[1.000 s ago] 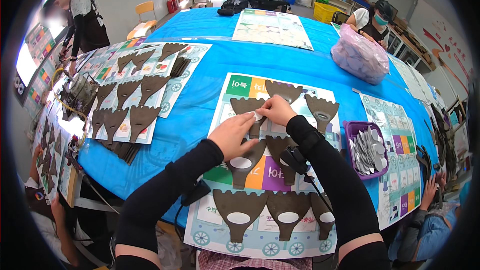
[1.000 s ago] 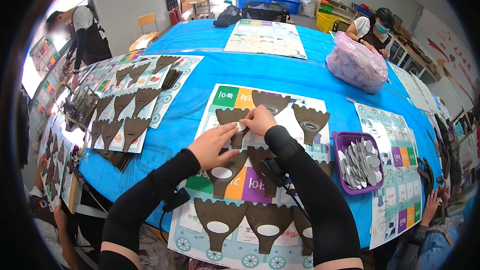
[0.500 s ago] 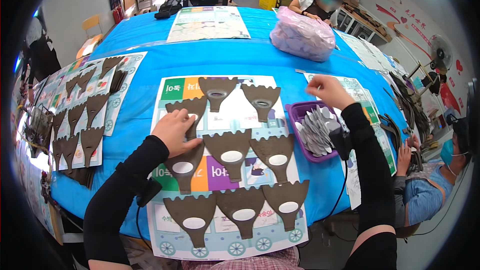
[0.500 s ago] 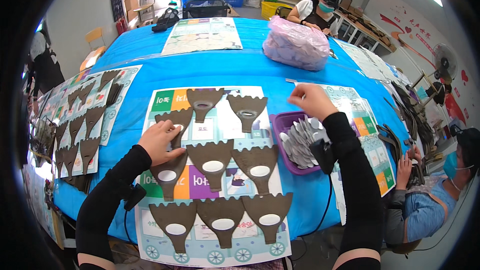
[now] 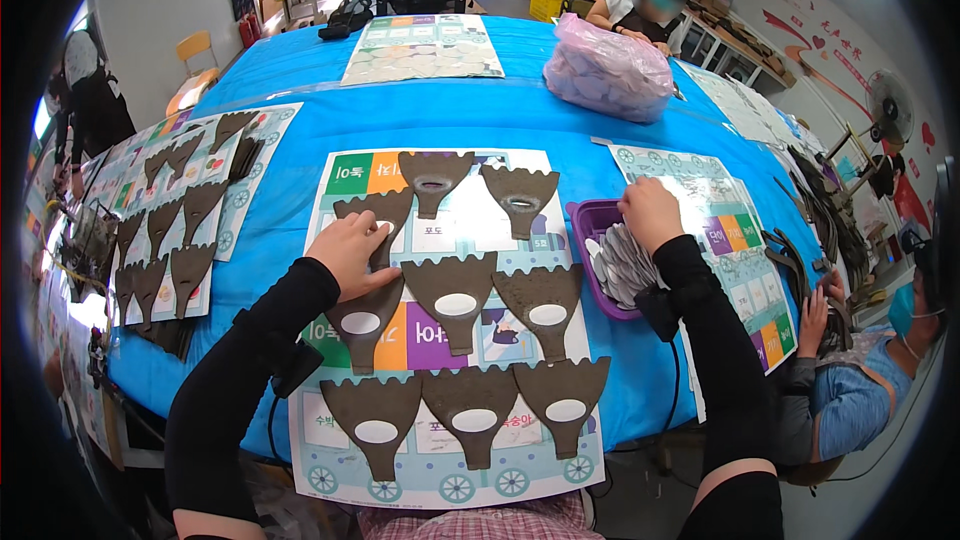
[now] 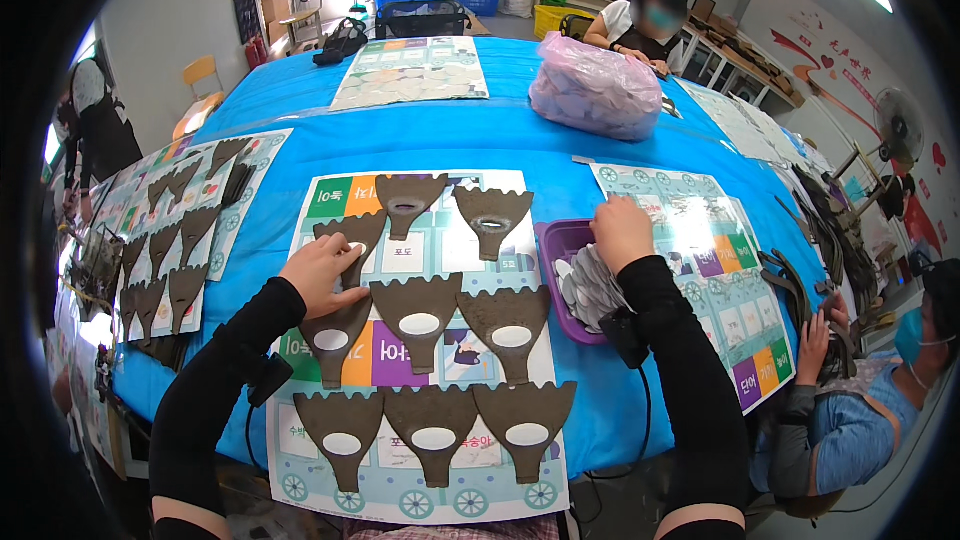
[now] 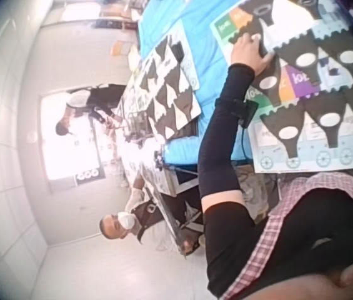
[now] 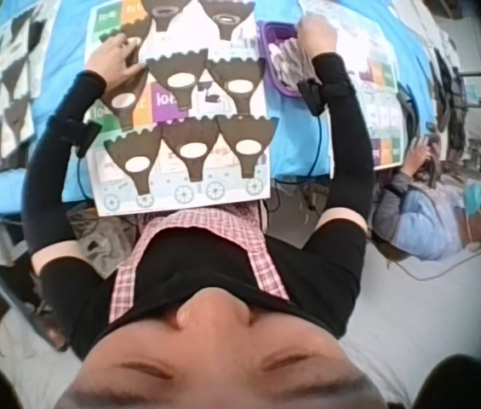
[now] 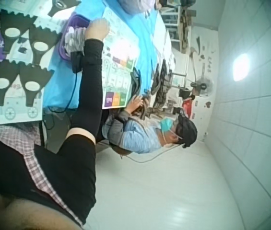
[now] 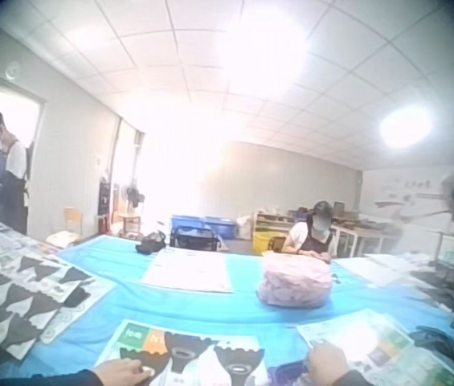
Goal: Assembling shoe components by manually applying small oval patches onto brown leather-like upper parts on a production table.
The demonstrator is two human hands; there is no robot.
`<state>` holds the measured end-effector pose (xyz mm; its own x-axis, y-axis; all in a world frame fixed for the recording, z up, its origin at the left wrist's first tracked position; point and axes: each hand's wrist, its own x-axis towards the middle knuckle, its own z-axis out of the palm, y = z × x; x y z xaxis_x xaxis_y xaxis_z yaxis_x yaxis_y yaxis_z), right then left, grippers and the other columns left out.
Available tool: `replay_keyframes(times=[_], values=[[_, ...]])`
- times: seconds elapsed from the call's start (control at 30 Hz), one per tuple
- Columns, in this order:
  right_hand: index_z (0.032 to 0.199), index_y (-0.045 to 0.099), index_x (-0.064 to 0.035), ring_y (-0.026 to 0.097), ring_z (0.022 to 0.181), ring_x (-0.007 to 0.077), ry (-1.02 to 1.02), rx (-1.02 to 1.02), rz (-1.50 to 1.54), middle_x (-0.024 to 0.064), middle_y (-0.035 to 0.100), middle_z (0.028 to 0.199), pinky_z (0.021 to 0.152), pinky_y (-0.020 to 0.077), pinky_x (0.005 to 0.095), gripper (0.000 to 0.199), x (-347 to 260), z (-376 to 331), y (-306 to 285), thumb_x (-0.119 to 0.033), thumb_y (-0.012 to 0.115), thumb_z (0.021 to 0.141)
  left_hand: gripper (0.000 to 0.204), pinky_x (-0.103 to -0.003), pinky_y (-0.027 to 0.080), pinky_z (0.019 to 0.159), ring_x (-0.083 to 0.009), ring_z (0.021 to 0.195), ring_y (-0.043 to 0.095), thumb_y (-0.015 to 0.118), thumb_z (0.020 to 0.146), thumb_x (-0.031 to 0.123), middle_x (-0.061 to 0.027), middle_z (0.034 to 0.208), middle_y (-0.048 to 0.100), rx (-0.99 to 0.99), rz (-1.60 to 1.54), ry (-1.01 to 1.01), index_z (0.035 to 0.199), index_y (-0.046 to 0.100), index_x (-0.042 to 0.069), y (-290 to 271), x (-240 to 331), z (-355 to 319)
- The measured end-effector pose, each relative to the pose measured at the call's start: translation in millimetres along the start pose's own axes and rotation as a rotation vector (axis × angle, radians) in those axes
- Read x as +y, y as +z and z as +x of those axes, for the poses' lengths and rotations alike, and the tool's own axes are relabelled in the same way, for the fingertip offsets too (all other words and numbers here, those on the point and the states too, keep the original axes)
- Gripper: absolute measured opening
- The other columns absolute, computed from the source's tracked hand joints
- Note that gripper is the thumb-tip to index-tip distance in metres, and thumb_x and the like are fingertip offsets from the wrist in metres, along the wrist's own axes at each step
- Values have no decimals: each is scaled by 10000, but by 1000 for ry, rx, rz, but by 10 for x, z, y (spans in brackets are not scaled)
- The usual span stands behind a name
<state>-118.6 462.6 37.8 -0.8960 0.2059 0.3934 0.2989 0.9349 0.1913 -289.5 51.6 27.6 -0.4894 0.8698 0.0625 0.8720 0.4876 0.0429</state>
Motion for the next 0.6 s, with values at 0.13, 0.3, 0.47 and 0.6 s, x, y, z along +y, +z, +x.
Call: replay_keyframes(times=[0.13, 0.3, 0.47, 0.6], values=[[787, 683, -70, 577, 904, 313, 60, -182, 252, 105, 613, 878, 769, 475, 420, 155, -19, -5, -292, -224, 704, 781, 623, -368, 447, 883, -291, 1011, 528, 621, 842, 455, -139, 1072, 530, -10, 12, 0, 1261, 535, 2, -6, -5, -13], [803, 696, -72, 558, 938, 298, -262, -247, 378, 103, 611, 898, 813, 453, 409, 208, -325, -156, -214, -271, 709, 745, 623, -370, 446, 888, -297, 1015, 527, 619, 842, 457, -143, 1072, 524, -6, 12, 0, 1256, 529, 1, 1, -8, -20], [772, 646, -73, 535, 958, 316, -188, -273, 243, 110, 603, 898, 824, 431, 411, 207, -283, -164, -62, -242, 708, 670, 598, -378, 451, 881, -296, 1019, 530, 614, 834, 467, -143, 1060, 525, 66, -16, 12, 1205, 553, 2, 76, -15, -15], [779, 598, -45, 585, 850, 290, -125, -334, 509, 103, 630, 835, 744, 463, 390, 214, -219, -168, -319, -204, 728, 720, 624, -374, 453, 887, -292, 1023, 529, 607, 829, 486, -145, 1065, 526, 57, -18, -11, 1216, 544, 0, 151, -2, -69]])
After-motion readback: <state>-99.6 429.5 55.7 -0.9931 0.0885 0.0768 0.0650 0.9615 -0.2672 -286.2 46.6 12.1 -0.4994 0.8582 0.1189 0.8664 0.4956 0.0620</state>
